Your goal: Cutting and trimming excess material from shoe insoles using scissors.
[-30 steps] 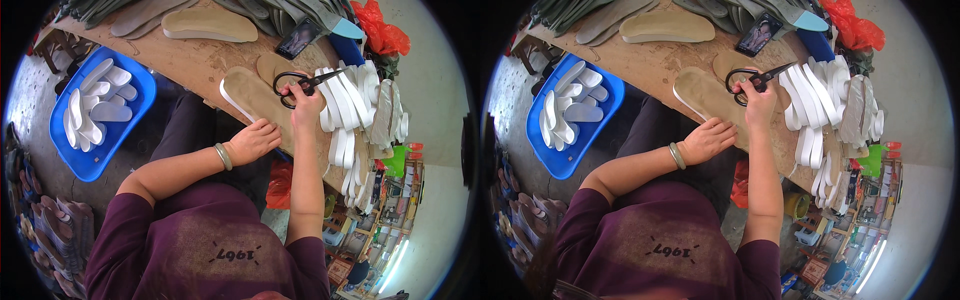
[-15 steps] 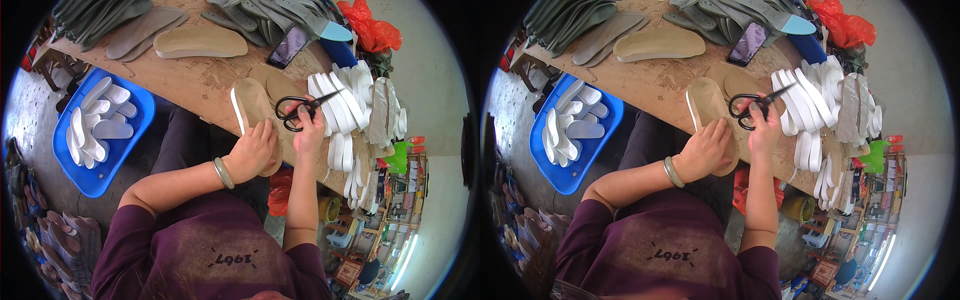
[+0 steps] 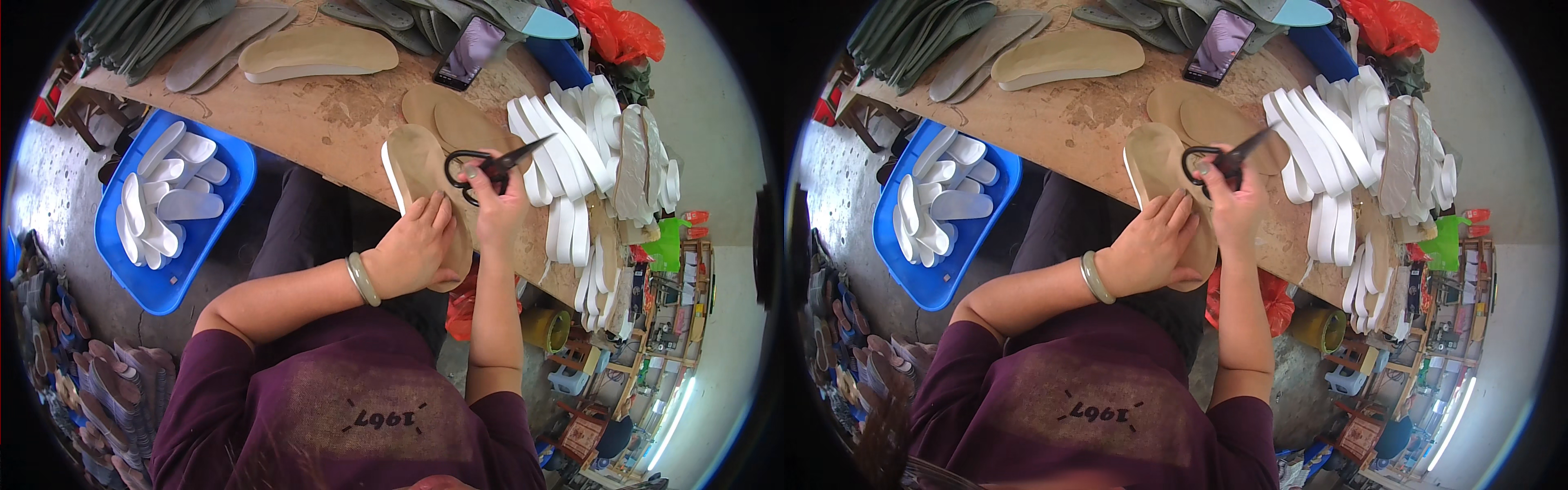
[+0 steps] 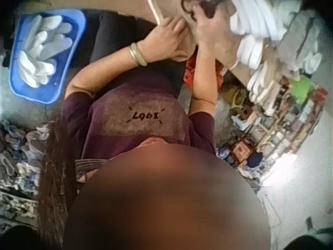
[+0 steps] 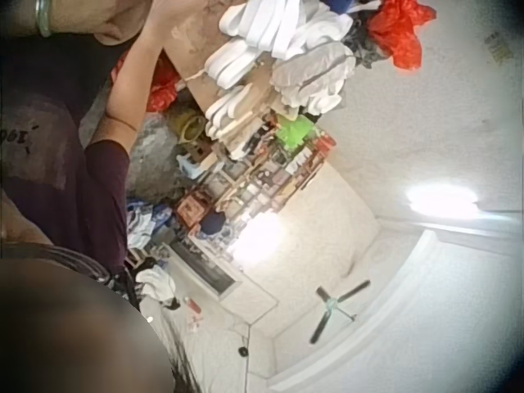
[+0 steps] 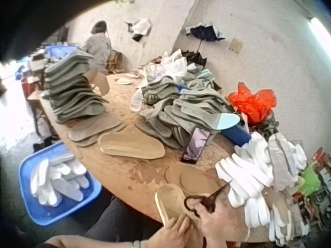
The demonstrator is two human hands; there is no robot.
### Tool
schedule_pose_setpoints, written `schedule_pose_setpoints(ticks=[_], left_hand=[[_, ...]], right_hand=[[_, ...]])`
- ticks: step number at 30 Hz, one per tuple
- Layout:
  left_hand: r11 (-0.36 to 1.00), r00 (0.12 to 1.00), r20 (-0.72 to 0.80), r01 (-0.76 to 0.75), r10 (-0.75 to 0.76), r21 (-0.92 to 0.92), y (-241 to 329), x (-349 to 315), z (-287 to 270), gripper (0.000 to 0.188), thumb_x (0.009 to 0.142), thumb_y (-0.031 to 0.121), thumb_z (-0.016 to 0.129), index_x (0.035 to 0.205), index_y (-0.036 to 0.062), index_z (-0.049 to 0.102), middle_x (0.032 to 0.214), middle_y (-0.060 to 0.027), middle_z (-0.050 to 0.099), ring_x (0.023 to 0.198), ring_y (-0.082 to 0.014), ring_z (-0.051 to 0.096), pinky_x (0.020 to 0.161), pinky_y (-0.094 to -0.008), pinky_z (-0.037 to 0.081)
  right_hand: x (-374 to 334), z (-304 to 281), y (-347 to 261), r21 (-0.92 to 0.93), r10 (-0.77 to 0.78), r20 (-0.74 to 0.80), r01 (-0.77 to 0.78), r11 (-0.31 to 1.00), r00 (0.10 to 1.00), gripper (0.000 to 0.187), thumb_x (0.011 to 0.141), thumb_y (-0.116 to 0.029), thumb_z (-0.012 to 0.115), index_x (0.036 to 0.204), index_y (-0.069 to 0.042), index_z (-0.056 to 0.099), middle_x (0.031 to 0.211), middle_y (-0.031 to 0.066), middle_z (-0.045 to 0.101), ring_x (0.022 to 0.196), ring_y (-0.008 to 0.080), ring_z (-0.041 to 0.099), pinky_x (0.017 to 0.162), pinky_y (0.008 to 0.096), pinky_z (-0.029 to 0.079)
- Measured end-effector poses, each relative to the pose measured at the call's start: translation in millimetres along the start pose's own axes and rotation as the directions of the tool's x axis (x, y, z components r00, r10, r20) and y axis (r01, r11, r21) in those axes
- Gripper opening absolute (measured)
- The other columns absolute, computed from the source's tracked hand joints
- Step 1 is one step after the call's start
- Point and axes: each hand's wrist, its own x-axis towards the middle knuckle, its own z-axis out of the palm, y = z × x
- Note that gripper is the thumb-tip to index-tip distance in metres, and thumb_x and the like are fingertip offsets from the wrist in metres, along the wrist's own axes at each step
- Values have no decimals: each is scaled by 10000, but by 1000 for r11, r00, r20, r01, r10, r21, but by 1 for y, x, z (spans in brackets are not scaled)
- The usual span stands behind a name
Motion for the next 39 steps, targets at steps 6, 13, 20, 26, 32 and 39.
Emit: schedule_pose_setpoints(ticks=[6,13,20,26,32,39], left_hand=[[998,988,148,-24,33,-64,2,-5,4,837,803,634,601,1258,-68,577,1260,-214,579,1291,-362,456,1126,-502,271],[998,989,137,-48,52,-26,-1,-8,2,814,822,624,582,1258,-64,579,1283,-220,565,1267,-367,478,1149,-497,255],[999,989,145,-18,23,-39,-7,-2,-1,871,780,620,624,1277,-91,548,1320,-223,519,1314,-362,430,1121,-448,283],[995,993,90,-66,73,-77,-11,-5,-9,836,752,619,664,1204,-77,572,1306,-228,515,1313,-353,432,1093,-418,327],[971,985,53,-152,165,-185,-24,-15,-27,789,724,654,674,1088,-41,592,1168,-184,545,1204,-340,492,1064,-413,352],[984,998,68,10,2,-176,-26,-9,-52,811,666,621,745,1115,-31,571,1020,-138,535,999,-287,529,956,-383,405]], right_hand=[[-6,27,15,-457,-194,264,300,838,945,200,901,-52,690,1097,-24,662,917,82,718,784,153,702,712,283,557],[18,58,7,-641,-348,424,549,536,836,249,831,-26,679,1076,-68,661,890,108,684,763,311,672,646,382,542],[55,58,21,-616,-225,192,296,730,955,159,878,-43,655,1036,-30,646,799,79,665,689,209,676,612,341,534],[73,31,33,-148,-109,-100,93,985,989,157,905,-1,634,1060,16,624,822,30,627,695,110,659,609,256,517],[42,15,13,-174,-134,-8,130,976,991,228,919,-15,648,1142,11,612,887,32,618,722,116,657,676,251,530],[-6,13,9,81,-52,0,52,995,999,292,938,-47,626,1207,25,535,947,98,681,816,148,662,798,284,528]])
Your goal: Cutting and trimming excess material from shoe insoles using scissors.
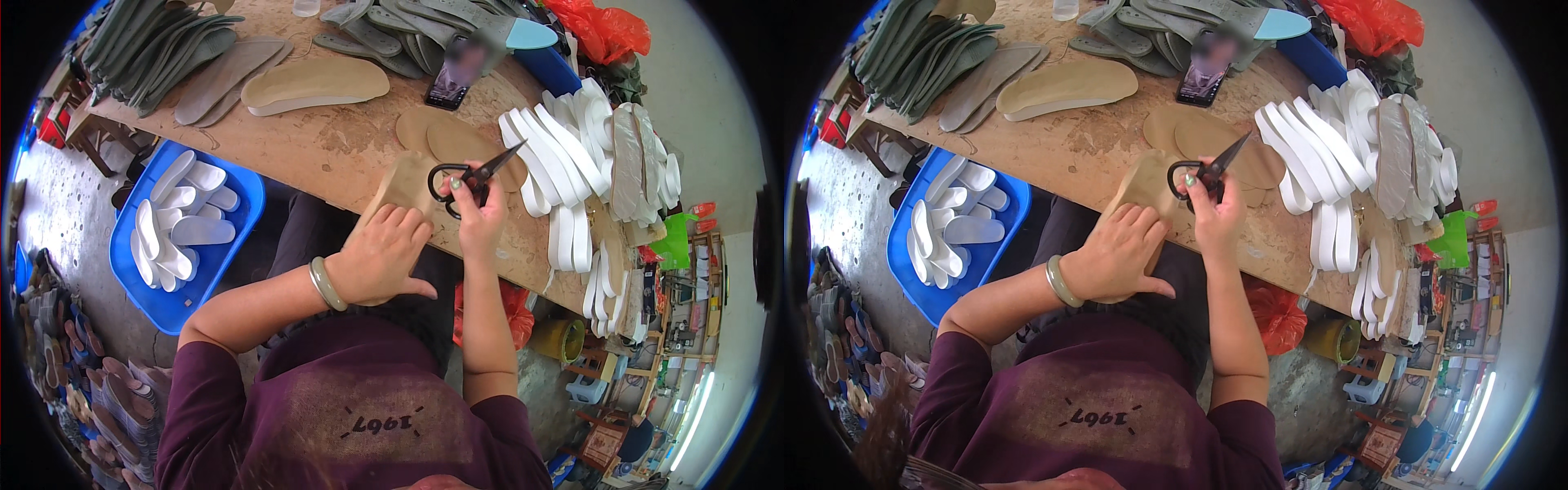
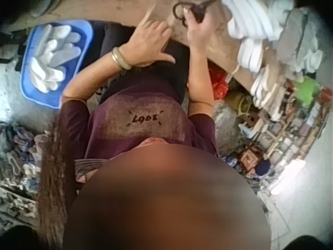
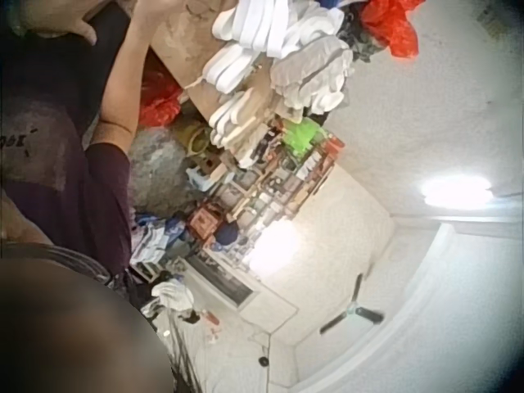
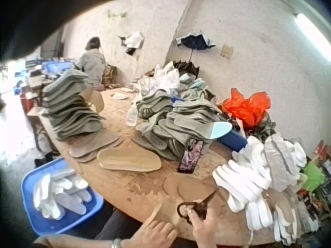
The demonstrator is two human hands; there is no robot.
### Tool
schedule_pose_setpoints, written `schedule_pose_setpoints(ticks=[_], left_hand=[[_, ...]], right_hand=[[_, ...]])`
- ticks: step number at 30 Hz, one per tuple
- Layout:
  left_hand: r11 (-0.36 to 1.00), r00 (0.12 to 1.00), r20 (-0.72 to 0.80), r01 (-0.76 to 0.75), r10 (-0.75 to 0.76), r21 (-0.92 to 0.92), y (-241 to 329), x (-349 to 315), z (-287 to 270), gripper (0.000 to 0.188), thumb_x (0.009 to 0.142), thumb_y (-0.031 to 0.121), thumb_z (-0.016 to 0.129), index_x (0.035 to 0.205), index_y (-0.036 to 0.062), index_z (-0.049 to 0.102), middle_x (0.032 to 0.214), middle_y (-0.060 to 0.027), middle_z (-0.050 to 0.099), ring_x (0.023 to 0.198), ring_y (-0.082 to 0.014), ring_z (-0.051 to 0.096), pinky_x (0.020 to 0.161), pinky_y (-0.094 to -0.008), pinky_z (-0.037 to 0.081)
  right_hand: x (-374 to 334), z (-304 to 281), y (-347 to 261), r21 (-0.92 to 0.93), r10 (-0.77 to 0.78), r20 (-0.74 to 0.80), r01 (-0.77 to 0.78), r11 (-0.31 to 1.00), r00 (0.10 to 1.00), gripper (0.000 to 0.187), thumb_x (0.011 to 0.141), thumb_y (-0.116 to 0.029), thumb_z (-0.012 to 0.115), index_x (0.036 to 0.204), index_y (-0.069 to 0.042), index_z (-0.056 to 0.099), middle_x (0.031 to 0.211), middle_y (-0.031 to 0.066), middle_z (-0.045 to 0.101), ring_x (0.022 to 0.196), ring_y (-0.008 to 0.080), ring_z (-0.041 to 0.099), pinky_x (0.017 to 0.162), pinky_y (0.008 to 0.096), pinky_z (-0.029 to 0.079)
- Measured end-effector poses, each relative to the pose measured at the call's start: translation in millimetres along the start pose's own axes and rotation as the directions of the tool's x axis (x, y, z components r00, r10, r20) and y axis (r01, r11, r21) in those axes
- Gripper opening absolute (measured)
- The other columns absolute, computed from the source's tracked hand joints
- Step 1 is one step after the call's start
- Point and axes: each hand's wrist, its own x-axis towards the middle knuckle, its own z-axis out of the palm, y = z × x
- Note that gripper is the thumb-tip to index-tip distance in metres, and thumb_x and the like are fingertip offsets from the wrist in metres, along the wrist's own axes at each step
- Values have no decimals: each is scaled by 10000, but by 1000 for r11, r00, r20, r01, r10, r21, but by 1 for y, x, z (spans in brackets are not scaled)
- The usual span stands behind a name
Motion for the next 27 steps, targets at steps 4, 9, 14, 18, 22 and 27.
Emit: schedule_pose_setpoints(ticks=[4,9,14,18,22,27], left_hand=[[991,999,41,-32,27,131,2,-7,3,949,655,506,796,1337,-66,467,1313,-205,518,1239,-329,493,1083,-403,364],[971,980,179,-120,83,207,-6,-17,-6,731,768,297,705,1382,-18,464,1435,-172,483,1347,-278,450,1112,-437,350],[977,965,236,-149,111,151,-13,-12,-17,535,856,112,537,1382,33,484,1373,-112,549,1331,-243,483,1125,-462,343],[971,976,204,-118,74,210,-8,-6,-9,502,847,112,552,1341,31,518,1338,-113,563,1294,-259,507,1105,-456,367],[979,1000,11,17,-19,203,3,-3,19,448,824,96,586,1263,12,565,1275,-109,582,1249,-286,522,1066,-428,401],[982,978,-198,101,-69,157,3,0,44,415,803,86,599,1208,-3,592,1199,-101,611,1217,-283,545,1022,-403,438]], right_hand=[[-14,-15,8,130,34,-82,-23,991,996,313,925,-28,623,1220,15,527,938,107,673,812,170,657,806,312,537],[-22,-58,25,86,-28,-188,45,995,982,278,933,-15,615,1204,9,556,949,89,668,822,157,658,795,301,549],[-39,-91,37,80,59,-290,-37,996,955,288,923,-33,640,1198,10,569,976,97,681,829,169,666,791,281,524],[-51,-98,43,144,101,-247,-67,987,964,253,909,-23,652,1155,8,602,973,89,687,860,173,673,804,271,515],[-55,-106,39,40,219,-170,-215,976,961,198,894,-48,676,1083,2,638,962,85,693,886,182,674,848,304,514],[-45,-97,30,24,254,-138,-254,967,957,151,897,-7,684,1046,16,668,968,72,704,906,155,679,871,289,524]])
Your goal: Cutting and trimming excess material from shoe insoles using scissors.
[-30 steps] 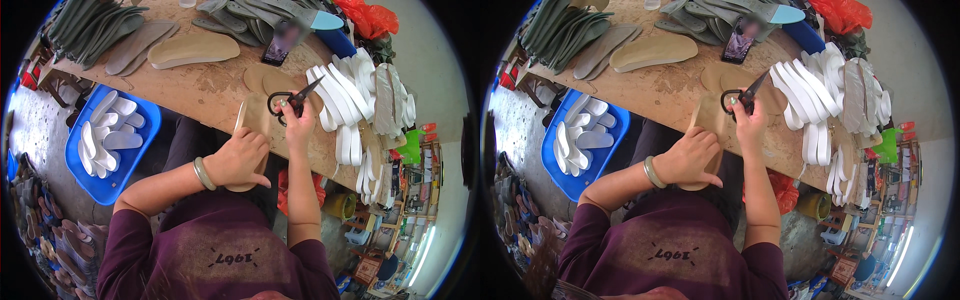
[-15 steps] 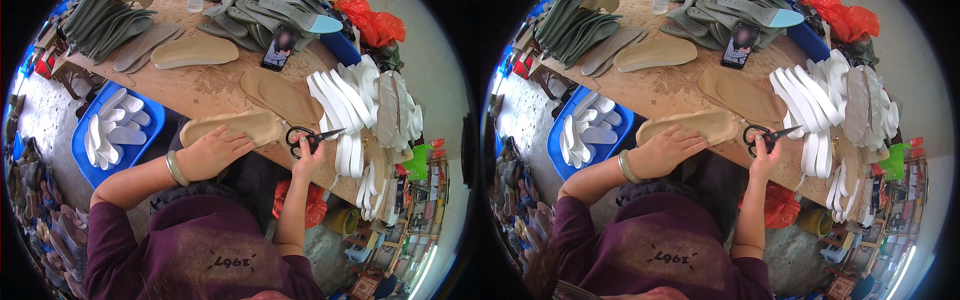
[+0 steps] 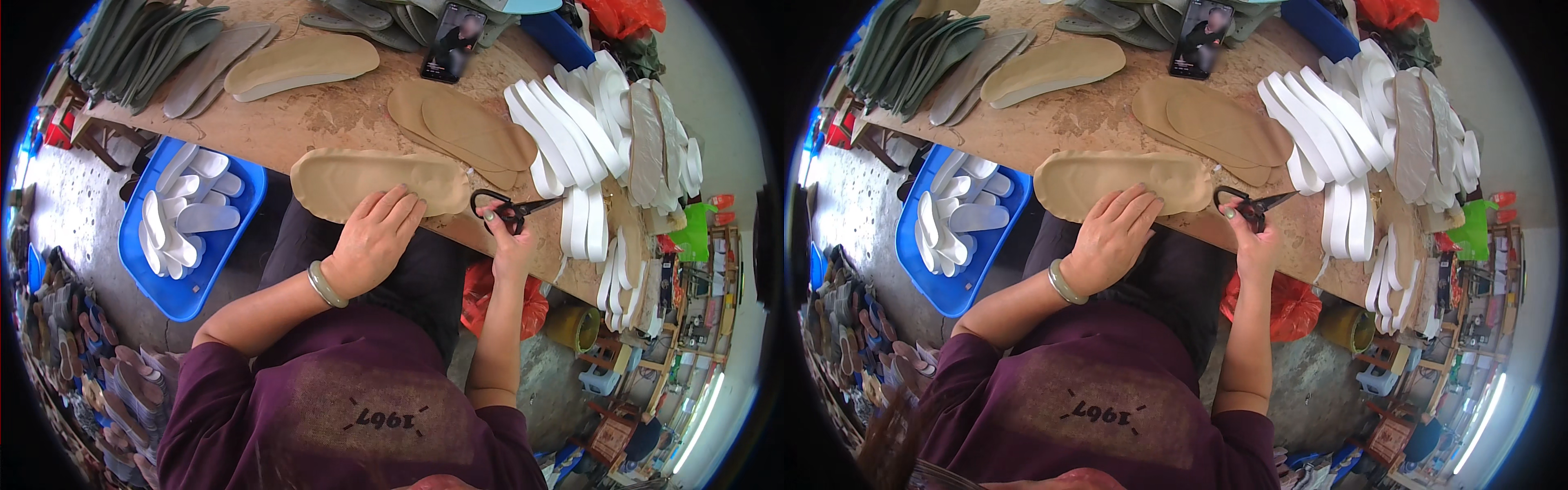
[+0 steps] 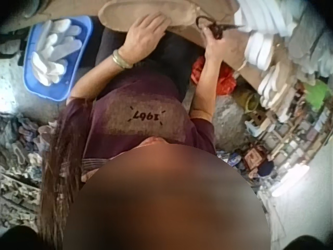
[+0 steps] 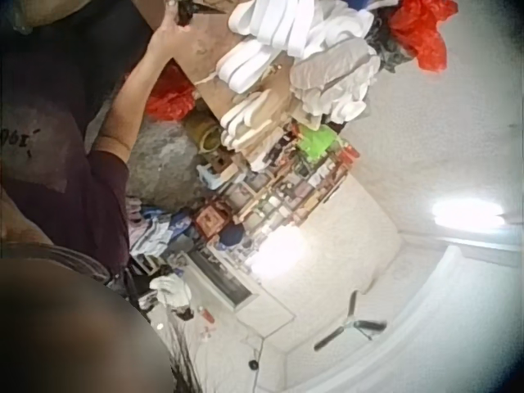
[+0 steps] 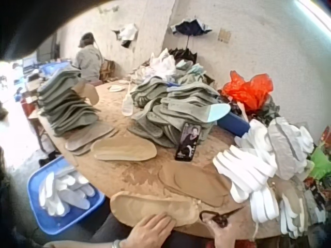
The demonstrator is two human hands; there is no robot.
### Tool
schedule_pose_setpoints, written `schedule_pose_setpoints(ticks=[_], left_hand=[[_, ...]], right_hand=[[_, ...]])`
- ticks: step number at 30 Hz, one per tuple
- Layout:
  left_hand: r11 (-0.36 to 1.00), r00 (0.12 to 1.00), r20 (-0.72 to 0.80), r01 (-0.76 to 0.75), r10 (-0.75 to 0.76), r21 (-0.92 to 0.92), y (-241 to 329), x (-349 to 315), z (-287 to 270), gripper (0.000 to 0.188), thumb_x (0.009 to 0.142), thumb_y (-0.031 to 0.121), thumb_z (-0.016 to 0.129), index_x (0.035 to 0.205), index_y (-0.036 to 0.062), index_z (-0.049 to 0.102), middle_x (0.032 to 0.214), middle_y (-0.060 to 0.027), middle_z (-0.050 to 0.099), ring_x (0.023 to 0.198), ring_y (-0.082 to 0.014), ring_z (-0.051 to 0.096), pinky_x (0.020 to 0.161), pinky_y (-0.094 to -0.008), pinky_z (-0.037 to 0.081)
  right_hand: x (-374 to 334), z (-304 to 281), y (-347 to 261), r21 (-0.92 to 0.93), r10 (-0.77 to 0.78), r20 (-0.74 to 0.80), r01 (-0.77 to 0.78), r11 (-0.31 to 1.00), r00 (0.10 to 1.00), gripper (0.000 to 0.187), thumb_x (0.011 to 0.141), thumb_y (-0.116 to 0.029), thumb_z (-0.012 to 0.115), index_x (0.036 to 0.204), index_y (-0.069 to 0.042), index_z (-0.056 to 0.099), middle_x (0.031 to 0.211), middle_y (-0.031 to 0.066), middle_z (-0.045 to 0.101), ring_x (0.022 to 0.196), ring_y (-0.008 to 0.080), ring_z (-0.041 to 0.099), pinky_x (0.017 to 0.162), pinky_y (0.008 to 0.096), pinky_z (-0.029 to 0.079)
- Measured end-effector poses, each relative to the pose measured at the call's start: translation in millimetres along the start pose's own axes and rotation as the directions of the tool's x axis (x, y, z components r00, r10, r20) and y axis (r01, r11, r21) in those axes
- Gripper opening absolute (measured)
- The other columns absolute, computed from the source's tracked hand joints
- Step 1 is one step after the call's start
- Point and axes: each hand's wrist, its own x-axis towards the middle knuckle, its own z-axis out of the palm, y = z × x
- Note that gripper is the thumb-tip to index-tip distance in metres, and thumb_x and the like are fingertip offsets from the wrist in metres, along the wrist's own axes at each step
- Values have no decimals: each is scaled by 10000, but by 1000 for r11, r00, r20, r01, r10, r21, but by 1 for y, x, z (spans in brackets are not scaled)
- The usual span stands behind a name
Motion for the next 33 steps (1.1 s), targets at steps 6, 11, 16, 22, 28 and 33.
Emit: schedule_pose_setpoints(ticks=[6,11,16,22,28,33], left_hand=[[997,996,-55,-73,74,32,-11,-5,8,389,823,140,571,1191,17,603,1161,-101,617,1183,-253,570,991,-365,448],[999,999,-29,-36,35,-39,-11,-13,9,435,810,115,585,1239,53,628,1195,-80,642,1179,-245,592,883,-347,491],[998,997,-55,-54,51,-41,-15,-15,8,405,814,92,594,1212,44,648,1185,-109,642,1150,-251,614,828,-331,504],[998,994,-86,-68,67,-8,-14,-8,8,385,816,102,589,1189,21,639,1199,-120,634,1143,-233,626,829,-318,507],[997,993,-94,-68,71,32,-15,-5,10,378,824,133,558,1177,9,610,1155,-94,618,1162,-217,601,860,-306,502],[997,993,-101,-71,68,-22,-13,-9,6,359,817,110,591,1161,18,639,1170,-113,631,1124,-243,622,841,-327,509]], right_hand=[[16,55,-44,-343,-240,420,398,851,875,236,828,44,683,1050,-37,679,946,69,696,861,186,686,763,298,537],[28,76,-50,-461,-189,710,651,603,678,351,687,68,695,1011,-66,675,947,86,662,845,269,671,725,322,550],[29,82,-44,-476,-292,697,727,495,655,315,671,73,670,958,-55,661,937,77,654,830,291,661,695,366,553],[23,82,-11,-479,-528,456,697,533,717,273,729,33,718,991,-23,664,981,76,670,837,216,689,711,308,550],[35,76,-14,-34,-34,29,35,999,999,125,905,-67,701,997,16,683,926,52,679,782,129,673,743,281,536],[35,65,-52,-403,-217,695,622,671,685,244,741,41,700,971,-40,695,927,57,687,820,211,684,727,314,547]])
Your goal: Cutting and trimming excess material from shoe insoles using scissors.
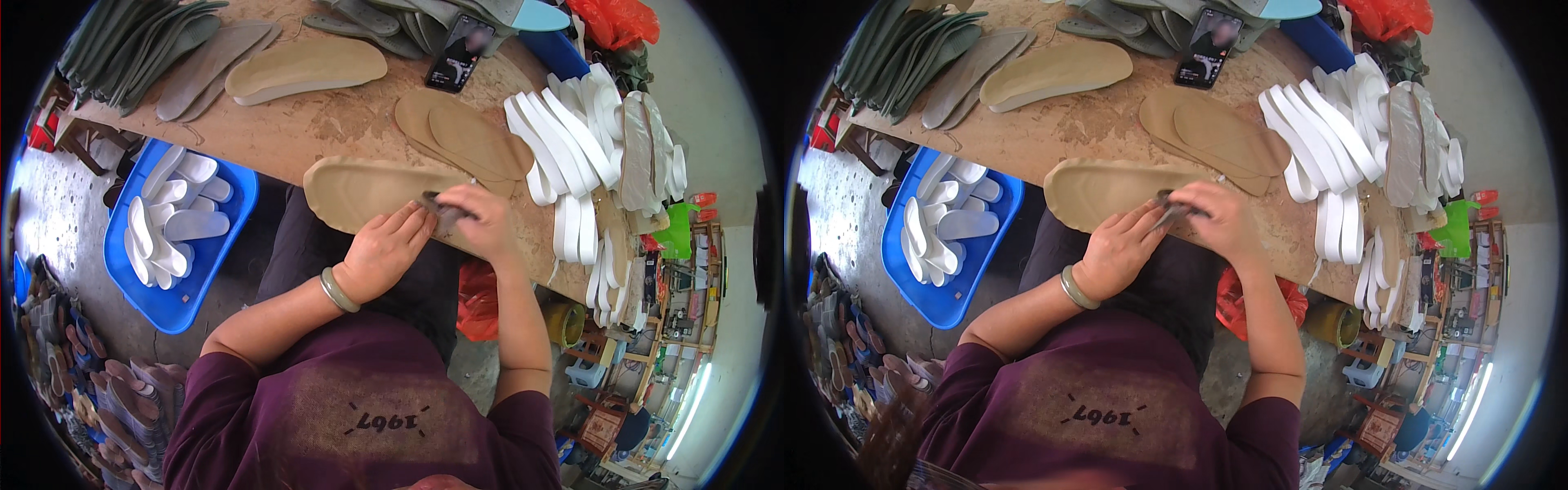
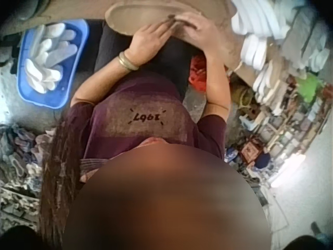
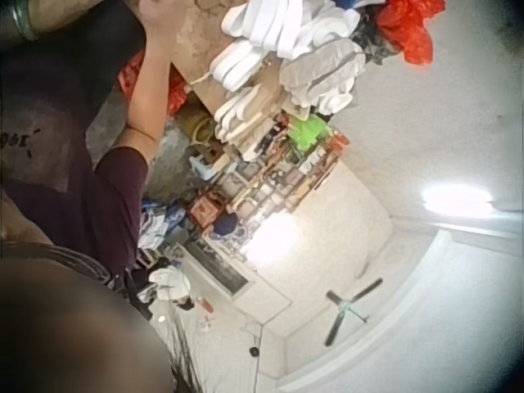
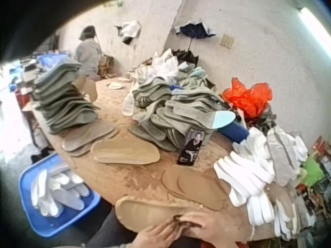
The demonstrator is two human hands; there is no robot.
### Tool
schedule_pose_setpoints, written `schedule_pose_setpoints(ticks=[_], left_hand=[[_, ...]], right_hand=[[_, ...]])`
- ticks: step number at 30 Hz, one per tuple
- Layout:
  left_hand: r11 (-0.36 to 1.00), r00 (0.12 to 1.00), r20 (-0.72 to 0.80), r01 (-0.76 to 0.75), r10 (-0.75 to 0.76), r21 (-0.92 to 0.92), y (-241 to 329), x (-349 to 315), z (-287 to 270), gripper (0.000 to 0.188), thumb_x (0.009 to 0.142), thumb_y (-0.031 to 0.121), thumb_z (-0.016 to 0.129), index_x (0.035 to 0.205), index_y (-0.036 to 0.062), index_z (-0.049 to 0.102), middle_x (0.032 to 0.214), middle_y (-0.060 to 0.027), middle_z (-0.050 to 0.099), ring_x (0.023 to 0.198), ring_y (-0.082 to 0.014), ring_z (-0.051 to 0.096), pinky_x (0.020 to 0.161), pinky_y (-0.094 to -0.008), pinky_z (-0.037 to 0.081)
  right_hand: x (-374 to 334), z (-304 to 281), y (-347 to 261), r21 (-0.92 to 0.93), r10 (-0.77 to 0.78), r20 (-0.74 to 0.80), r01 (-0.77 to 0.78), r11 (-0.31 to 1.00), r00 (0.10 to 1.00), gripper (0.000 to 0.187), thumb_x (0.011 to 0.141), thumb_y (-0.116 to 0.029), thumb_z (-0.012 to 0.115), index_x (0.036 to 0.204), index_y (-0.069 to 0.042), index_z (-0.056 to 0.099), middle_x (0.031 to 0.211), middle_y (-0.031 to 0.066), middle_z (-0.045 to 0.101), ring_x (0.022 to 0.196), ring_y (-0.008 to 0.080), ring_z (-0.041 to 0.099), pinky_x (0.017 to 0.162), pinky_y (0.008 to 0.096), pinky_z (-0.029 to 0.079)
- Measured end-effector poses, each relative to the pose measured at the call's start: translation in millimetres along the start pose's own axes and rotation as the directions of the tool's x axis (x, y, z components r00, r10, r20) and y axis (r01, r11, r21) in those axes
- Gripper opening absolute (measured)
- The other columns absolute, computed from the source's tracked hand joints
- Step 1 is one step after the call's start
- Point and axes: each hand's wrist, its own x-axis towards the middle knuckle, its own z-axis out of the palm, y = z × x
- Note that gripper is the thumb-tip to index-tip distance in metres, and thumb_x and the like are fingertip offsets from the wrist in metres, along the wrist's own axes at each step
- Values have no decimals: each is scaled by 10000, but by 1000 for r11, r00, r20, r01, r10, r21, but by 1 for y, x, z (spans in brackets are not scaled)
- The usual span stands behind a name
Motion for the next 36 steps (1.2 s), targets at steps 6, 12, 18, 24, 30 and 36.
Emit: schedule_pose_setpoints(ticks=[6,12,18,24,30,36], left_hand=[[999,1000,-14,-7,6,-47,0,-4,-1,340,805,79,629,1137,26,677,1168,-134,646,1032,-264,645,802,-343,520],[998,999,24,-42,41,41,-3,-2,1,374,821,135,571,1164,-5,618,1141,-96,616,1151,-229,601,812,-305,501],[999,999,39,17,-19,48,1,-1,2,410,819,105,568,1213,3,615,1213,-108,624,1183,-228,604,883,-321,504],[998,997,68,23,-26,54,7,-1,-4,424,845,99,533,1254,-1,583,1255,-119,600,1210,-241,581,929,-332,492],[955,953,125,258,-276,145,-2,-3,-36,563,761,255,765,1235,28,566,1325,-158,540,1289,-301,494,1070,-430,382],[954,953,181,200,-242,223,-22,-9,-48,621,741,314,780,1238,9,568,1285,-158,542,1265,-305,496,1061,-423,390]], right_hand=[[14,13,-6,-168,-167,57,174,970,984,294,680,13,705,962,-67,695,911,82,671,840,281,670,716,368,551],[17,35,-4,-213,-81,-226,31,976,971,248,749,28,692,985,-50,693,914,102,677,786,247,679,689,346,551],[14,54,5,518,455,-498,-168,839,738,129,894,-44,684,989,43,693,850,60,713,710,122,672,667,264,542],[9,18,9,514,454,-606,-115,850,653,156,910,-74,691,1023,33,683,924,77,698,755,154,686,736,261,530],[-13,34,-4,544,504,-551,-172,821,665,184,893,-93,722,1005,45,672,883,75,685,762,165,677,737,282,523],[-22,24,8,630,545,-572,-97,771,613,227,887,-116,724,1061,5,644,826,92,699,731,139,649,650,232,427]])
